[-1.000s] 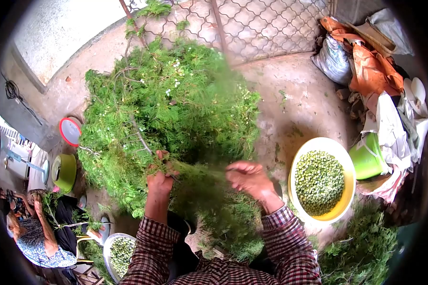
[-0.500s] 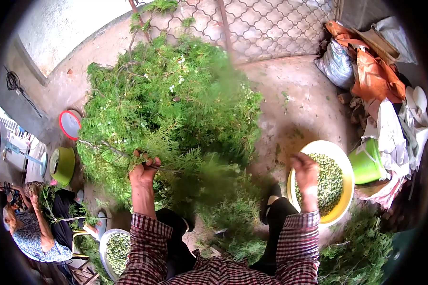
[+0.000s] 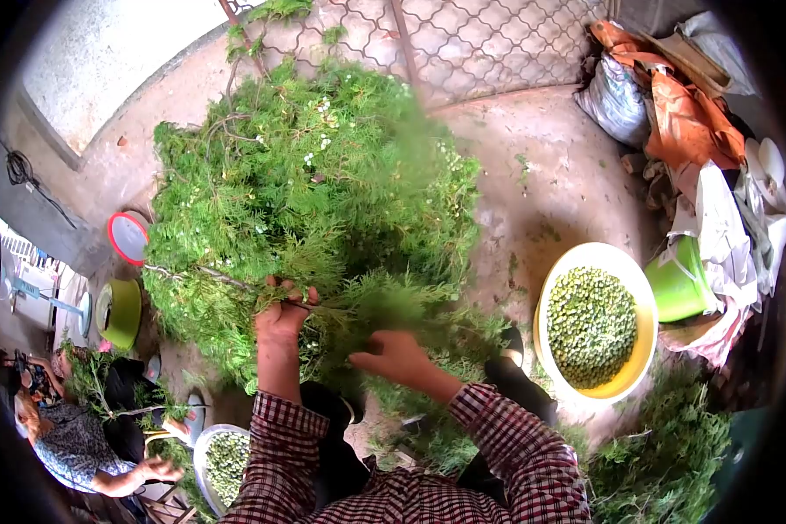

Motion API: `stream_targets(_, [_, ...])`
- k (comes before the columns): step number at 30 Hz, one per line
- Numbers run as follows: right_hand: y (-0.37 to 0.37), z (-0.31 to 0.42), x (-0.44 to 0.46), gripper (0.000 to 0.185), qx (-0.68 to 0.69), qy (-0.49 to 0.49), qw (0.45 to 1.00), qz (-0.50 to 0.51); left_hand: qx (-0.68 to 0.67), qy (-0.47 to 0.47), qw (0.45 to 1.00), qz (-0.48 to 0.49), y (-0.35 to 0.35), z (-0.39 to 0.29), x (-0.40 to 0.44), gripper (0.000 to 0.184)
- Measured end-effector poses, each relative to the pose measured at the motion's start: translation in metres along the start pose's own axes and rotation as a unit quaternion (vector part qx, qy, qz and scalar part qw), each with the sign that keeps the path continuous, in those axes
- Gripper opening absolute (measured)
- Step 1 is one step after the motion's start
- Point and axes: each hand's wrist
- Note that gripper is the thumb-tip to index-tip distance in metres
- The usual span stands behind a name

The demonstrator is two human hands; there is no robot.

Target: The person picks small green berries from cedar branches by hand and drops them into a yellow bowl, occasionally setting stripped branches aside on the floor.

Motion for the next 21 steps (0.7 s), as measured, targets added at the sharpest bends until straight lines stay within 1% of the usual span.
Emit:
stream_targets(2, [0.006,0.004,0.003,0.033,0.079,0.067,0.994,0.033,0.003,0.004,1.0,0.001,0.002,0.002,-0.003,0.015])
stream_targets(4, [0.012,-0.005,0.01,0.03,0.108,0.067,0.992,0.007,-0.003,0.014,1.0,-0.002,0.003,0.0,-0.008,0.015])
stream_targets(5, [0.014,-0.006,0.012,0.028,0.123,0.067,0.99,-0.006,-0.009,0.012,1.0,-0.018,0.004,-0.003,-0.008,0.015])
stream_targets(7, [0.012,-0.007,0.011,0.026,0.111,0.061,0.992,0.015,-0.02,0.008,0.998,-0.052,0.006,-0.011,-0.006,0.016])
stream_targets(8, [0.009,-0.005,0.009,0.025,0.104,0.058,0.993,0.025,-0.02,0.011,0.999,-0.039,0.003,-0.017,-0.003,0.016])
stream_targets(11, [0.002,0.002,-0.001,0.024,-0.001,-0.007,1.0,0.022,-0.016,0.014,1.0,-0.011,-0.009,-0.03,0.007,0.015])
stream_targets(14, [-0.016,0.035,-0.022,0.023,0.047,0.094,0.984,0.141,-0.008,0.016,1.0,-0.009,-0.01,-0.028,0.005,0.013])
stream_targets(17, [-0.042,0.04,-0.039,0.022,-0.001,0.127,0.963,0.239,-0.017,0.064,0.998,-0.003,-0.014,-0.041,0.013,0.012])
stream_targets(18, [-0.053,0.038,-0.044,0.017,-0.008,0.086,0.98,0.177,-0.041,0.058,0.997,0.004,-0.013,-0.046,0.012,0.01])
stream_targets(19, [-0.065,0.033,-0.05,0.014,-0.014,0.046,0.992,0.116,-0.026,0.073,0.997,-0.017,-0.011,-0.045,0.01,0.013])
stream_targets(20, [-0.08,0.018,-0.05,0.013,0.128,-0.016,0.991,0.044,-0.009,0.088,0.995,-0.04,-0.003,-0.046,0.005,0.016])
stream_targets(21, [-0.098,0.0,-0.051,0.014,0.266,-0.076,0.961,-0.031,0.008,0.103,0.993,-0.062,0.001,-0.046,0.001,0.018])
Point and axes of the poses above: each hand's wrist, its own x-axis towards the middle knuckle, its own y-axis out of the palm, z = x × y, and after that the axes turned 14 degrees about y, right-handed
